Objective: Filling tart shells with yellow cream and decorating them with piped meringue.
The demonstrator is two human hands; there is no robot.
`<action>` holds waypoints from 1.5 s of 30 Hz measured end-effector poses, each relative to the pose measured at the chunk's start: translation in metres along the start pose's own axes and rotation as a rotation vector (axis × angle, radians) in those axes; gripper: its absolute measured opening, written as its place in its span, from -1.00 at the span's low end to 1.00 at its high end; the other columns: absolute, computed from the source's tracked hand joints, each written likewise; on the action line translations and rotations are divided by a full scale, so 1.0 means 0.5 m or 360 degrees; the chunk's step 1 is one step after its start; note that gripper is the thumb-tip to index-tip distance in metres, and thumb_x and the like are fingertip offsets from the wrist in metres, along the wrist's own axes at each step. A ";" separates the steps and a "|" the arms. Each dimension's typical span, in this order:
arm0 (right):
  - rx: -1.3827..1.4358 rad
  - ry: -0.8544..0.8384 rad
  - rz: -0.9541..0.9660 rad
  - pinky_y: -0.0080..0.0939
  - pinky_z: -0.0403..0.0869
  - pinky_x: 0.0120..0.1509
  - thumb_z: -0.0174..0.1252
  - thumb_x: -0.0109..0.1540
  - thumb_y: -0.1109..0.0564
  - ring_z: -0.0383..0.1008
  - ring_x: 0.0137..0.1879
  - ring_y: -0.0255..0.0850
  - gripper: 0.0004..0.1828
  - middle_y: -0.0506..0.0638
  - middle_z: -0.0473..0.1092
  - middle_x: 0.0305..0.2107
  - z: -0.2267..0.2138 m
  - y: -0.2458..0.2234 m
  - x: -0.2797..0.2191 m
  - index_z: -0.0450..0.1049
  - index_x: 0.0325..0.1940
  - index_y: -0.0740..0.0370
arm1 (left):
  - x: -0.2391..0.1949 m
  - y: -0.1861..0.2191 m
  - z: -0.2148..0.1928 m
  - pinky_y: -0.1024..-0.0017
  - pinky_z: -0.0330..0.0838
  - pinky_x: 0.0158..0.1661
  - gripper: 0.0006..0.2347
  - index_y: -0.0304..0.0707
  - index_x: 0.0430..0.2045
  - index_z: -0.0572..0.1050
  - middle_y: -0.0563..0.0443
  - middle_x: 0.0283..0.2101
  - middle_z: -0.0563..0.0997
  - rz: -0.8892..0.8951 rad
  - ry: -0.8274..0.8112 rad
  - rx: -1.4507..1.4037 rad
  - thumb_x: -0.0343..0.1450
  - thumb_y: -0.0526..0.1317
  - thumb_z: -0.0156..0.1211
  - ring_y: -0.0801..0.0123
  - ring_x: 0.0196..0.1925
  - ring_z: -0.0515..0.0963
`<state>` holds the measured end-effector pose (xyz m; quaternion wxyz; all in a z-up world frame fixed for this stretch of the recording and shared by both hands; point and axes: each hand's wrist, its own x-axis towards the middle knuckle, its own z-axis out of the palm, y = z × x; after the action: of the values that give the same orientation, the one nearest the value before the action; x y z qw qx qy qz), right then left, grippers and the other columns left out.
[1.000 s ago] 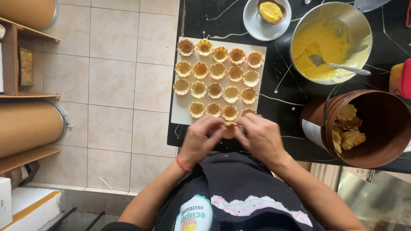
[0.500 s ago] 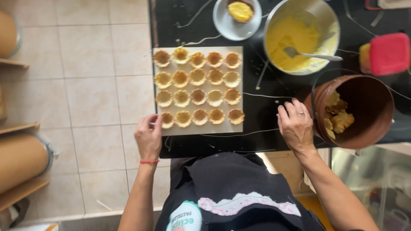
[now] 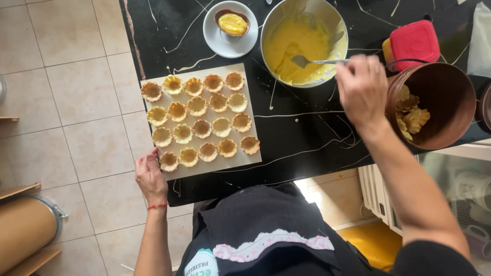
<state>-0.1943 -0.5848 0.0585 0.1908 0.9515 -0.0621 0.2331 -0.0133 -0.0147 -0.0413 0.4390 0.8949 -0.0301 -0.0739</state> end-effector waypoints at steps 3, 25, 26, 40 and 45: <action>-0.0315 -0.0354 -0.0065 -0.10 0.42 0.04 0.59 0.22 -0.29 0.33 0.04 -0.08 -0.60 -0.11 0.38 -0.17 0.082 0.040 0.086 0.66 -0.23 -0.01 | 0.030 0.026 0.004 0.09 0.56 0.07 -0.48 -0.27 0.15 0.66 -0.18 0.02 0.53 0.0070 0.0099 0.0103 0.75 0.12 -0.22 -0.03 0.11 0.67; 0.1609 -0.0157 0.0368 -0.02 0.58 0.04 0.29 0.54 0.16 0.60 -0.13 0.03 -0.87 0.07 0.58 -0.23 0.022 -0.057 0.071 0.72 0.10 0.21 | 0.039 0.370 0.357 -0.10 0.51 0.08 -0.49 -0.22 0.38 0.50 -0.30 -0.02 0.50 0.0912 -0.0696 -0.0128 0.43 -0.30 0.14 -0.26 0.09 0.59; 0.1697 -0.0128 0.0433 0.01 0.58 -0.03 0.30 0.53 0.19 0.61 -0.18 0.04 -0.89 0.09 0.60 -0.26 0.020 -0.057 0.068 0.72 0.06 0.24 | 0.057 0.371 0.409 -0.16 0.48 0.07 -0.38 -0.18 0.46 0.43 -0.31 -0.03 0.50 0.1053 -0.0713 -0.0058 0.36 -0.30 0.12 -0.33 0.06 0.57; 0.2503 0.0206 0.1534 -0.15 0.57 -0.38 0.08 0.54 0.14 0.55 -0.45 -0.09 -0.77 0.31 0.50 -0.49 -0.105 -0.238 0.021 0.50 0.01 0.41 | -0.064 0.324 0.244 0.21 0.35 -0.05 -0.45 0.11 0.42 0.52 0.06 -0.18 0.33 0.1336 -0.0194 0.0161 0.42 -0.06 0.23 0.16 -0.15 0.39; 0.2315 -0.0050 0.1284 -0.21 0.58 -0.39 0.20 0.47 0.21 0.61 -0.52 -0.16 -0.84 0.22 0.61 -0.51 -0.133 -0.339 0.049 0.60 -0.12 0.36 | -0.097 0.320 0.268 0.21 0.27 -0.10 -0.45 0.21 0.40 0.51 0.12 -0.19 0.27 0.1401 -0.0242 0.0373 0.45 0.13 0.10 0.21 -0.19 0.36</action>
<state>-0.1655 -0.4037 0.0675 -0.5710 0.7451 -0.2349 0.2521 -0.0806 -0.2116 0.0093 0.3209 0.8327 -0.4475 0.0580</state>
